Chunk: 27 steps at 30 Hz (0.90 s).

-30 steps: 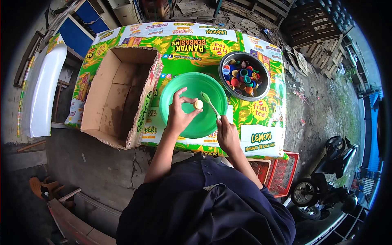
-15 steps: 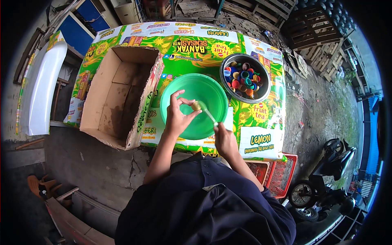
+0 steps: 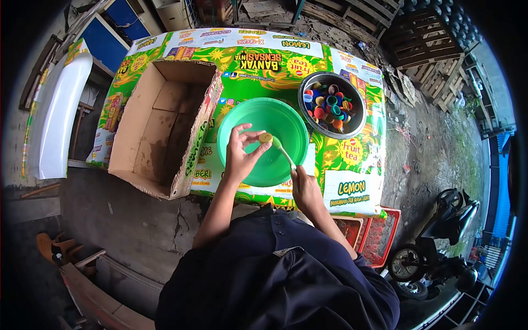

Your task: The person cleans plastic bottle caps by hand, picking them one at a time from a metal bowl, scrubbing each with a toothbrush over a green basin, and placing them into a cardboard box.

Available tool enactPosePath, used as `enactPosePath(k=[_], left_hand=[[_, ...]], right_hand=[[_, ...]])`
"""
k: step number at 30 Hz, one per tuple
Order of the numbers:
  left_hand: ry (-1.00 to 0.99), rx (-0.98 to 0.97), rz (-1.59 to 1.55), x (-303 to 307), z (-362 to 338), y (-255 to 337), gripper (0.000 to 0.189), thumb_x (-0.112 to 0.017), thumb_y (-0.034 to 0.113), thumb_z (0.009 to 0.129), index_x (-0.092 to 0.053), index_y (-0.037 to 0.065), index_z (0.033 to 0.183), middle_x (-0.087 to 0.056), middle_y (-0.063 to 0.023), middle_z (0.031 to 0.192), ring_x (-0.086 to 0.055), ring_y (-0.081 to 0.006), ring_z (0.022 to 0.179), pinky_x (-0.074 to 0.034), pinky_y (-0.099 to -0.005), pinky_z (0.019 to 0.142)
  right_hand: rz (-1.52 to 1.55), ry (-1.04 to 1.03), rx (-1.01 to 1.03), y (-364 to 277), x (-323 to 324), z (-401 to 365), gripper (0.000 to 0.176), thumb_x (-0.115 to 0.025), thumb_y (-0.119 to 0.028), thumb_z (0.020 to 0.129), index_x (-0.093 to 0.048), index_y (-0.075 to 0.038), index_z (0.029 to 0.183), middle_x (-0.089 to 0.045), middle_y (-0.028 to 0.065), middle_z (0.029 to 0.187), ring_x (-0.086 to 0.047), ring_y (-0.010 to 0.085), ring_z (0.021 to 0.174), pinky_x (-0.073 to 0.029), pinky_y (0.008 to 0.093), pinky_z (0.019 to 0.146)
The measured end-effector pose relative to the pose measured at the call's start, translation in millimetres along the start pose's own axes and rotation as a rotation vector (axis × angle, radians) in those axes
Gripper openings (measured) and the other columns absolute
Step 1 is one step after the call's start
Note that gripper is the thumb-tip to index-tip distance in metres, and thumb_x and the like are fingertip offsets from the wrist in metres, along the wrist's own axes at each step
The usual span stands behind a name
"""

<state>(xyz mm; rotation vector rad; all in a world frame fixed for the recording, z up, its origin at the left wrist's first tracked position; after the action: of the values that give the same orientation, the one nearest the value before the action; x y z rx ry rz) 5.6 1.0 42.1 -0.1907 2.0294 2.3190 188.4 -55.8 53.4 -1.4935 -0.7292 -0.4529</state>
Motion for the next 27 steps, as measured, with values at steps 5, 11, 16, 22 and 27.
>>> enactPosePath(k=[5,11,16,22,27], left_hand=[[-0.018,0.166,-0.256,-7,-5,-15,0.043,-0.056,0.001,0.085,-0.034,-0.003,0.122,-0.055,-0.021,0.112,-0.056,-0.0215,0.104,-0.045,-0.0296,0.09],[-0.07,0.205,-0.323,-5,-9,-13,0.041,-0.054,0.006,0.088,-0.035,-0.004,0.124,-0.057,-0.0206,0.112,-0.057,-0.0212,0.103,-0.045,-0.0301,0.09],[-0.106,0.169,-0.344,-3,-8,-14,0.04,-0.052,0.008,0.09,-0.034,-0.003,0.124,-0.055,-0.0204,0.114,-0.057,-0.0226,0.103,-0.045,-0.0317,0.091],[-0.081,0.192,-0.309,-5,-9,-12,0.042,-0.052,0.007,0.09,-0.033,-0.001,0.126,-0.055,-0.0197,0.115,-0.056,-0.0224,0.103,-0.044,-0.0321,0.091],[-0.049,0.254,-0.332,-3,-12,-18,0.04,-0.048,0.009,0.091,-0.033,0.002,0.128,-0.054,-0.0184,0.115,-0.055,-0.0211,0.104,-0.043,-0.0323,0.092]], right_hand=[[0.043,0.015,-0.032,-7,2,1,0.017,-0.044,-0.017,0.091,-0.043,-0.001,0.086,-0.055,0.0238,0.059,-0.055,0.0432,0.056,-0.04,0.05,0.048],[-0.043,0.015,-0.043,8,-2,14,0.018,-0.043,-0.019,0.092,-0.04,-0.003,0.085,-0.051,0.0255,0.054,-0.053,0.0451,0.054,-0.038,0.0522,0.047],[0.08,-0.01,0.044,-5,0,5,0.02,-0.04,-0.018,0.093,-0.041,0.0,0.083,-0.05,0.0256,0.053,-0.052,0.0446,0.053,-0.037,0.0525,0.048],[0.079,0.048,0.044,0,0,6,0.018,-0.043,-0.018,0.092,-0.041,-0.001,0.085,-0.05,0.0244,0.053,-0.051,0.0438,0.05,-0.037,0.0512,0.045],[0.048,0.072,0.0,8,4,15,0.019,-0.042,-0.02,0.092,-0.043,-0.001,0.086,-0.052,0.0241,0.054,-0.053,0.0433,0.053,-0.039,0.0512,0.047]])
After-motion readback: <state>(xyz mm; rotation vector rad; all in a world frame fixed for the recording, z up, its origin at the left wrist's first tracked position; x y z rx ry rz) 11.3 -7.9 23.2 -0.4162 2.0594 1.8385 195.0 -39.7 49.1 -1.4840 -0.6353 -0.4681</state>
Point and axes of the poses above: each hand's wrist, its own z-axis towards the middle knuckle, its own x-axis out of the back of the hand, y = z × x, the point moved 1 cm from there along z, towards the middle knuckle
